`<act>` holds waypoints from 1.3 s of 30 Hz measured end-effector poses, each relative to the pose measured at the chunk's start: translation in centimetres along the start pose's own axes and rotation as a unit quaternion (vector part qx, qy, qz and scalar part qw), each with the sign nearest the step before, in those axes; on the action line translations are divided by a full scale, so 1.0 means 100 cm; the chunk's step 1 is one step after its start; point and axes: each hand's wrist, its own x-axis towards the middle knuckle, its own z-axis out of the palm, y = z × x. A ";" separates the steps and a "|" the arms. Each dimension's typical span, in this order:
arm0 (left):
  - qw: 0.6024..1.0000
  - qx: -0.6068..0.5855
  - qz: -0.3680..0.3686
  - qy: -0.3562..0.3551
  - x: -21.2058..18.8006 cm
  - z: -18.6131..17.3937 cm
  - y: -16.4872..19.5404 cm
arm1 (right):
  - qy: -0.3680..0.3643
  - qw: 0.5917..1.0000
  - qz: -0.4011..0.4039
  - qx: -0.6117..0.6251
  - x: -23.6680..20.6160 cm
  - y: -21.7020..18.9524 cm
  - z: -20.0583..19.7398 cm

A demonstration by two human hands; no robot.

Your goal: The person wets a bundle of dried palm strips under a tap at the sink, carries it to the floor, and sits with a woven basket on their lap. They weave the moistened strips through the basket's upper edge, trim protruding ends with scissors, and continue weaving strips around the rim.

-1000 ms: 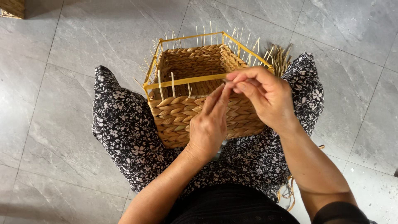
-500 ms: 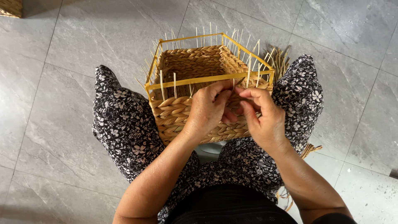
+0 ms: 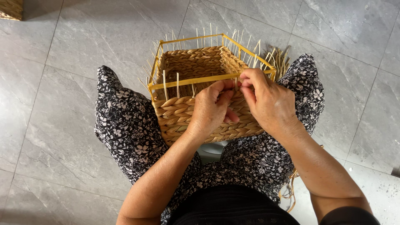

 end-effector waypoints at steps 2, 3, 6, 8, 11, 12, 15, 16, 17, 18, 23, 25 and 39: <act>1.000 0.009 0.004 -0.010 -0.001 -0.002 0.001 | -0.007 1.000 -0.014 -0.002 0.002 -0.003 -0.002; 1.000 0.020 0.005 -0.016 -0.002 -0.003 0.001 | -0.009 1.000 -0.022 0.010 0.002 -0.003 -0.004; 1.000 0.019 0.005 -0.020 -0.004 -0.003 0.005 | -0.029 0.998 -0.032 0.035 0.001 -0.005 -0.007; 1.000 0.018 0.003 -0.018 -0.006 -0.002 0.007 | -0.051 0.998 -0.014 0.040 0.001 -0.005 -0.008; 0.999 0.039 0.002 -0.009 -0.007 0.000 0.010 | -0.054 0.998 -0.014 0.007 -0.002 -0.006 -0.009; 0.998 0.055 0.002 -0.012 -0.008 0.000 0.010 | -0.072 0.997 -0.007 -0.019 -0.004 -0.007 -0.008; 0.997 0.063 0.047 -0.003 -0.008 0.000 0.009 | -0.086 0.995 -0.011 -0.047 -0.009 -0.007 -0.004; 0.996 0.059 0.065 0.002 -0.009 0.000 0.008 | -0.072 0.997 -0.024 -0.019 -0.011 -0.006 -0.003; 0.996 0.061 0.065 0.003 -0.009 -0.001 0.007 | -0.057 0.998 -0.039 0.008 -0.013 -0.004 -0.002; 0.996 0.063 0.065 0.003 -0.009 -0.001 0.005 | -0.049 0.998 -0.034 0.028 -0.014 -0.002 0.000; 0.983 0.135 0.120 0.026 -0.011 -0.006 -0.006 | -0.088 0.987 0.063 0.116 -0.017 0.015 0.007; 0.962 0.225 0.149 0.052 -0.020 -0.014 -0.010 | -0.055 0.986 0.070 0.143 -0.021 0.018 0.010; 0.975 0.044 0.173 0.133 -0.108 -0.091 -0.021 | 0.077 0.910 0.068 0.402 -0.054 -0.005 -0.034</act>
